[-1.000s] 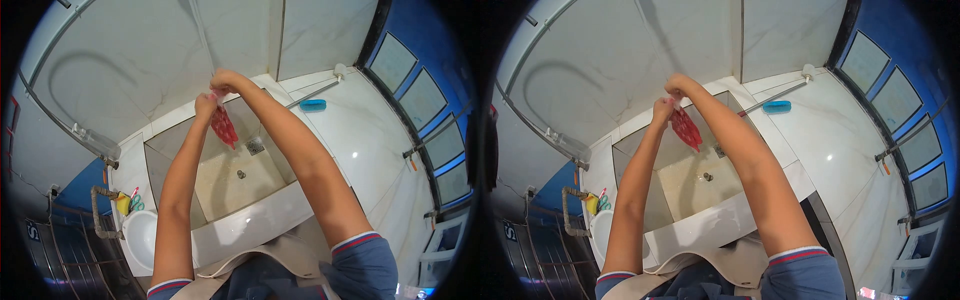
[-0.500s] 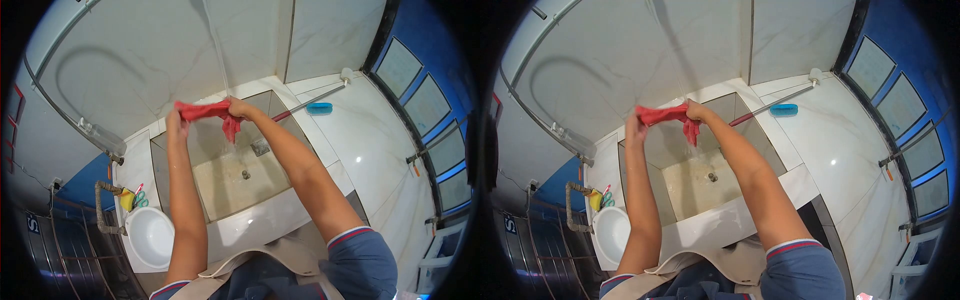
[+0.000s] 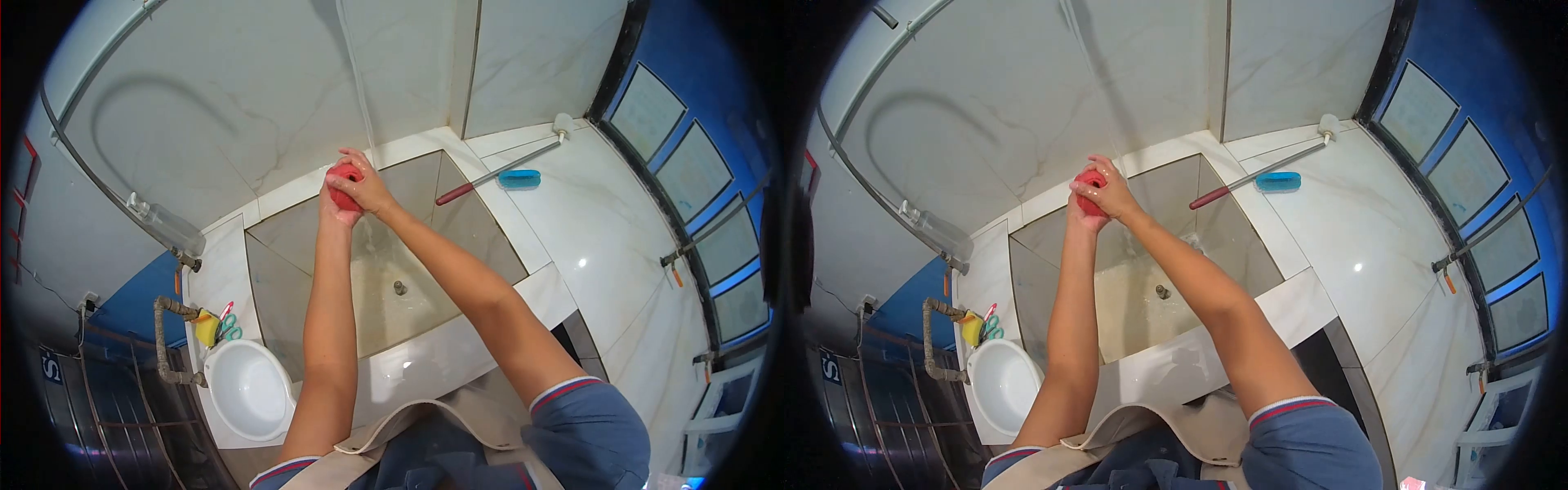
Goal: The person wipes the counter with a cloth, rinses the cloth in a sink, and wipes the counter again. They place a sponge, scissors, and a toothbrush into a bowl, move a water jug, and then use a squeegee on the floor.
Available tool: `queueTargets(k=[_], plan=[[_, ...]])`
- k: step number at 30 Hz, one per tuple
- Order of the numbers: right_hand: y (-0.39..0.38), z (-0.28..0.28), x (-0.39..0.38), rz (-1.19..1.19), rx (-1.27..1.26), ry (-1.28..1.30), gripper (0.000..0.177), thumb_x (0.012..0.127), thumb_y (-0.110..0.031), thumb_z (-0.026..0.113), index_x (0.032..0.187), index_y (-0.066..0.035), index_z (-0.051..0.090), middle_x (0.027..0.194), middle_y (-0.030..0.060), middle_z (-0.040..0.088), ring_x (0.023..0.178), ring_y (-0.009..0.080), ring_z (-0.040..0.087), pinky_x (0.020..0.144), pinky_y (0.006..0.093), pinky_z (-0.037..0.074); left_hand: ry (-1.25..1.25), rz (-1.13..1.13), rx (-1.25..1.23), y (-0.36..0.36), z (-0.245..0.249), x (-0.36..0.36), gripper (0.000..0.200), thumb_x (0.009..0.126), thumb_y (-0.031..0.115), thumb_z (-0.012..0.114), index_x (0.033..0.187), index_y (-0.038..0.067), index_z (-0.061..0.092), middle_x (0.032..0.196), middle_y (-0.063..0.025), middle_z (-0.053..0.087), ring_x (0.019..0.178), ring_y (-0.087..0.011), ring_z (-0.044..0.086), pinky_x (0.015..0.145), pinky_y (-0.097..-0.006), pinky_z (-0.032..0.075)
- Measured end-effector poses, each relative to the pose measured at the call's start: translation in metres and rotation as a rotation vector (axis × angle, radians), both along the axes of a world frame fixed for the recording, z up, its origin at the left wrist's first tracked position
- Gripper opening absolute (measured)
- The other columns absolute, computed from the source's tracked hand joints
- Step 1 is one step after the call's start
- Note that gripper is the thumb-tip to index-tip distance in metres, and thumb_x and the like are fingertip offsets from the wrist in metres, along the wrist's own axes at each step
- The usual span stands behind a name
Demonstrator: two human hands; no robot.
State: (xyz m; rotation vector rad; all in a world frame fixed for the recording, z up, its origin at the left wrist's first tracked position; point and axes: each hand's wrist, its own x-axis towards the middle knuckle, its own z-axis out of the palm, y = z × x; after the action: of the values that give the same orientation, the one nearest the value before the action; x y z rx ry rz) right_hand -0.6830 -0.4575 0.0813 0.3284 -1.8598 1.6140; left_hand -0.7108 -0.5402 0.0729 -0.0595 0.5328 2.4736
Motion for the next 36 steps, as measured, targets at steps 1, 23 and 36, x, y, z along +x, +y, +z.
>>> queueTargets(k=[1,23,36], plan=[[-0.006,0.008,0.005,0.079,-0.236,-0.116,0.018,0.075,-0.02,0.064,0.081,-0.004,0.06,0.096,0.0086,0.057,0.087,0.0167,0.053,0.078,0.0285,0.043,0.011,0.069,0.0,0.003,-0.011,-0.013,0.018,0.079,0.027,0.052,0.084,0.01,0.058,0.088,-0.0083,0.061,0.081,-0.0244,0.06,0.072,-0.0405,0.051],[0.03,-0.022,0.042,0.107,-1.182,-0.653,0.023,0.089,-0.024,0.046,0.087,-0.001,0.047,0.07,0.0105,0.053,0.054,0.0214,0.053,0.045,0.038,0.045,0.9,0.471,-1.451,0.017,-0.035,0.028,0.039,0.084,0.029,0.044,0.065,-0.003,0.053,0.061,-0.0207,0.052,0.06,-0.0327,0.053,0.058,-0.0427,0.039],[0.262,0.033,0.466,-0.834,0.179,-0.367,0.048,0.079,-0.037,0.063,0.107,-0.004,0.042,0.093,0.0199,0.05,0.085,0.0303,0.052,0.078,0.0387,0.042,0.736,-0.72,-0.457,0.247,0.059,0.271,0.021,0.083,0.009,0.043,0.102,0.004,0.051,0.086,-0.0072,0.058,0.079,-0.0146,0.057,0.074,-0.0309,0.048]])
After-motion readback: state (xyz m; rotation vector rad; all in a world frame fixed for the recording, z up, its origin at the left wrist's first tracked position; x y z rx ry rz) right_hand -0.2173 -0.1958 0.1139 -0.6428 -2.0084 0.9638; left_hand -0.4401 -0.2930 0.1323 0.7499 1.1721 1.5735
